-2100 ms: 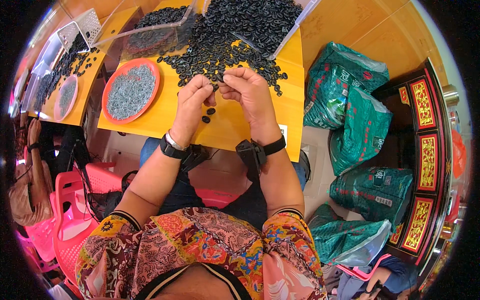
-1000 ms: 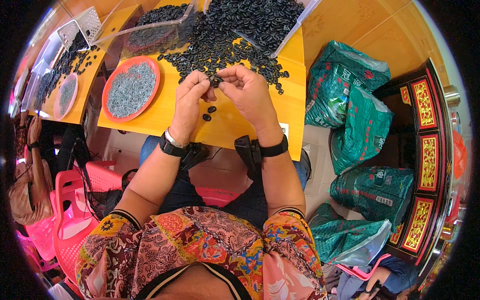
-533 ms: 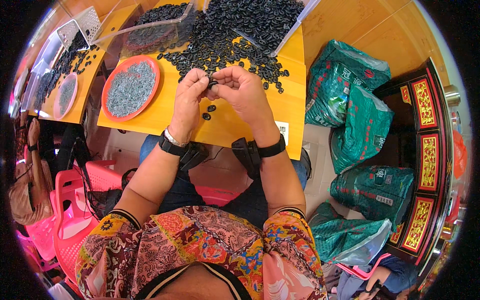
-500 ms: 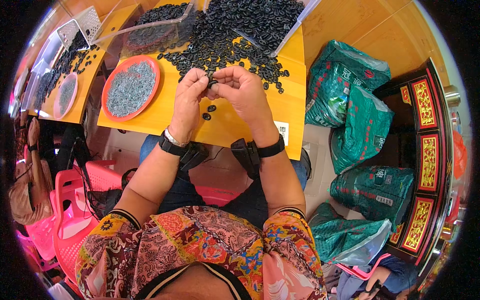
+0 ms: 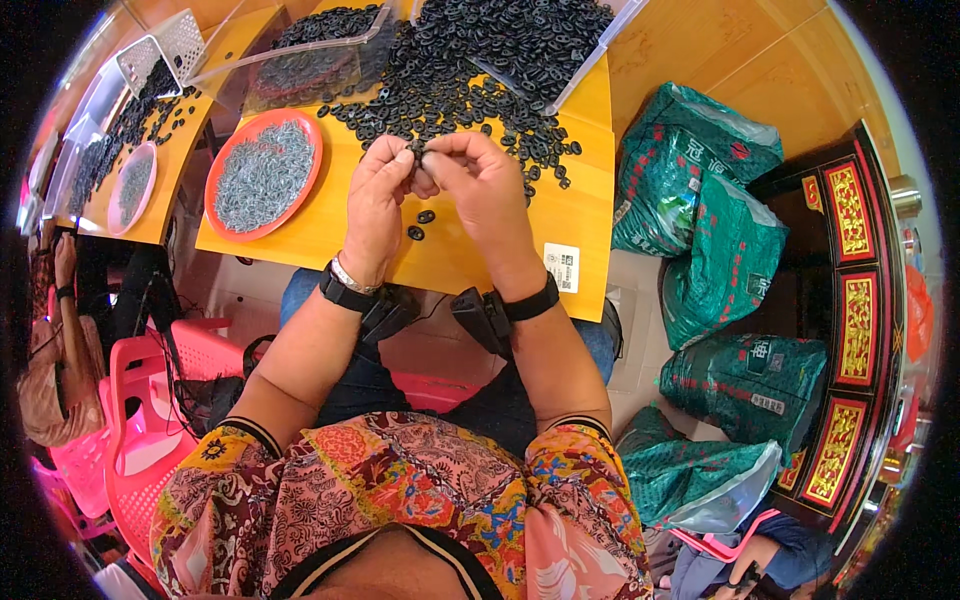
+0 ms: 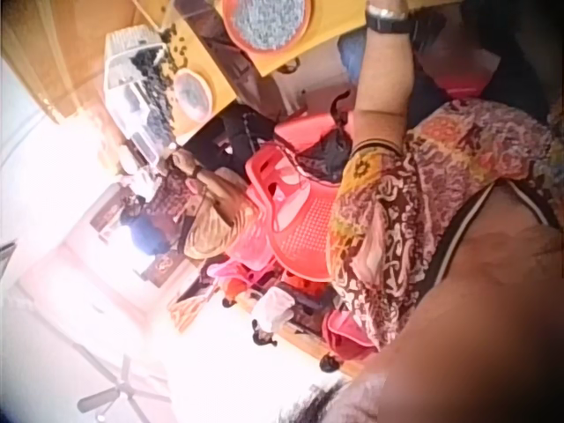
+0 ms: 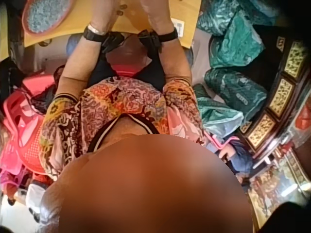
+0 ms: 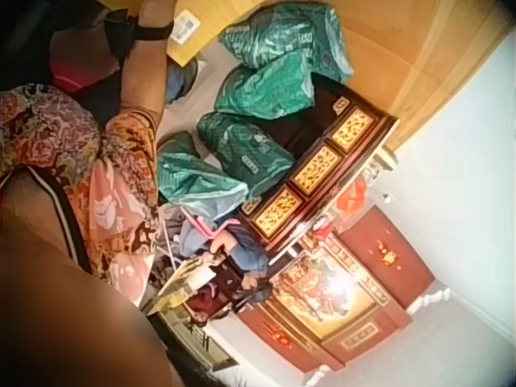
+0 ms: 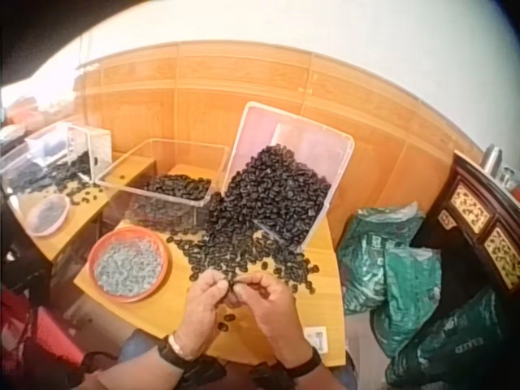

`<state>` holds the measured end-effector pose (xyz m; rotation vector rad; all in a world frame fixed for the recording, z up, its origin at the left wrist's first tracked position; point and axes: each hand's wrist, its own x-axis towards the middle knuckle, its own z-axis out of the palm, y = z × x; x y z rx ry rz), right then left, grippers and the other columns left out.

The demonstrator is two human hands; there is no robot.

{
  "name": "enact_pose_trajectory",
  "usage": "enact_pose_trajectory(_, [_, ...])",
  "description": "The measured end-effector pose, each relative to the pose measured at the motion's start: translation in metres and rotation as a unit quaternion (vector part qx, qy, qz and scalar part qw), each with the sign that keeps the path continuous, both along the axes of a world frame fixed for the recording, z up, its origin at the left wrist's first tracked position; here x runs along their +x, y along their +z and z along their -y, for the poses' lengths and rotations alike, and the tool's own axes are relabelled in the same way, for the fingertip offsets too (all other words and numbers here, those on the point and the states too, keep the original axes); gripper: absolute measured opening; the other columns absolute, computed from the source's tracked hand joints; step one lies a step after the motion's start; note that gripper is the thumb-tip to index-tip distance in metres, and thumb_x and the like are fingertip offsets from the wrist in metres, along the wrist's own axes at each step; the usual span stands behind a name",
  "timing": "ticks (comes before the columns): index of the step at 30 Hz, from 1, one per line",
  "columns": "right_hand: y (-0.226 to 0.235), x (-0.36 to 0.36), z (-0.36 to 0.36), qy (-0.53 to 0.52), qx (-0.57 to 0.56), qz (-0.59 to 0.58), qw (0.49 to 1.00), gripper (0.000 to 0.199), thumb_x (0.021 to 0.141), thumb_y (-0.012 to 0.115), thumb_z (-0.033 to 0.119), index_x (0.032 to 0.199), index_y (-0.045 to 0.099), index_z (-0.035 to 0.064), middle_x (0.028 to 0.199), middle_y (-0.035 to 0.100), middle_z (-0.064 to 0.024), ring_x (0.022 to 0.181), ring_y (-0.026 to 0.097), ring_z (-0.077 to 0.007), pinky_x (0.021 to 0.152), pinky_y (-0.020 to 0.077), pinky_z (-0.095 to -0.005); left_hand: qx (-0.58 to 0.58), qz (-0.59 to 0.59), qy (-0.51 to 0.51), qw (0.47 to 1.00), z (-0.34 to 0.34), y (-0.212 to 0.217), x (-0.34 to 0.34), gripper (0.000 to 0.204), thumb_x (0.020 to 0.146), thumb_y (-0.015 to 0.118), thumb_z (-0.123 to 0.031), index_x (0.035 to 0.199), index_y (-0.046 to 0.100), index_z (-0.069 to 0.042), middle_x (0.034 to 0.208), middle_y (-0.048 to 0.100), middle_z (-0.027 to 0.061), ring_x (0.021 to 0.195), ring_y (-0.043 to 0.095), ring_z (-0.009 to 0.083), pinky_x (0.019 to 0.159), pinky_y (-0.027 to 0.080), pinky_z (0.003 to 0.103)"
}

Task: Sorting and inspecting small black industrial components on a manual workstation.

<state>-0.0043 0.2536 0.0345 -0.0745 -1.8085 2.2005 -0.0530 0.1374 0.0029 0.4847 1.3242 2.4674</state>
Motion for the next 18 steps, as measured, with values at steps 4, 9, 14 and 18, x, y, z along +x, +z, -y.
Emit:
enact_pose_trajectory(4, [0.005,0.001,-0.017,-0.038,0.036,0.014,0.999,0.013,0.085,0.063,0.008,0.097,0.061,0.0021,0.078,0.062,-0.0014,0.068,0.056,-0.0061,0.064,0.0454,-0.0184,-0.092,-0.061,-0.003,0.994,0.004,0.002,-0.002,0.012,0.09,0.045,-0.014,0.083,0.05,-0.006,0.07,0.054,0.0019,0.064,0.051,0.0102,0.063,0.041,0.023])
enact_pose_trajectory(9, [0.005,0.002,-0.026,-0.017,0.039,0.066,0.997,0.013,0.085,0.063,0.009,0.096,0.062,0.0024,0.079,0.063,-0.0013,0.066,0.059,-0.0063,0.062,0.047,-0.0186,-0.11,-0.065,-0.024,0.991,-0.002,0.002,0.002,0.013,0.086,0.049,-0.012,0.076,0.051,-0.004,0.062,0.053,0.0015,0.058,0.046,0.0079,0.055,0.037,0.022])
enact_pose_trajectory(14, [0.005,0.001,-0.029,0.019,0.028,0.077,0.996,0.015,0.085,0.063,0.008,0.098,0.064,0.0017,0.081,0.064,-0.0014,0.068,0.06,-0.0067,0.063,0.0475,-0.0191,-0.123,-0.059,-0.022,0.99,-0.001,0.002,0.002,0.013,0.085,0.049,-0.011,0.074,0.051,-0.003,0.061,0.054,0.0017,0.057,0.046,0.0077,0.055,0.038,0.022])
enact_pose_trajectory(18, [0.003,0.002,-0.031,0.032,0.033,0.067,0.997,0.018,0.085,0.062,0.007,0.102,0.064,0.0012,0.08,0.063,-0.0008,0.068,0.058,-0.0065,0.065,0.0467,-0.0198,-0.133,-0.067,-0.019,0.989,-0.002,0.0,0.001,0.014,0.084,0.049,-0.011,0.073,0.051,-0.003,0.06,0.053,0.0023,0.056,0.047,0.0084,0.053,0.039,0.023])
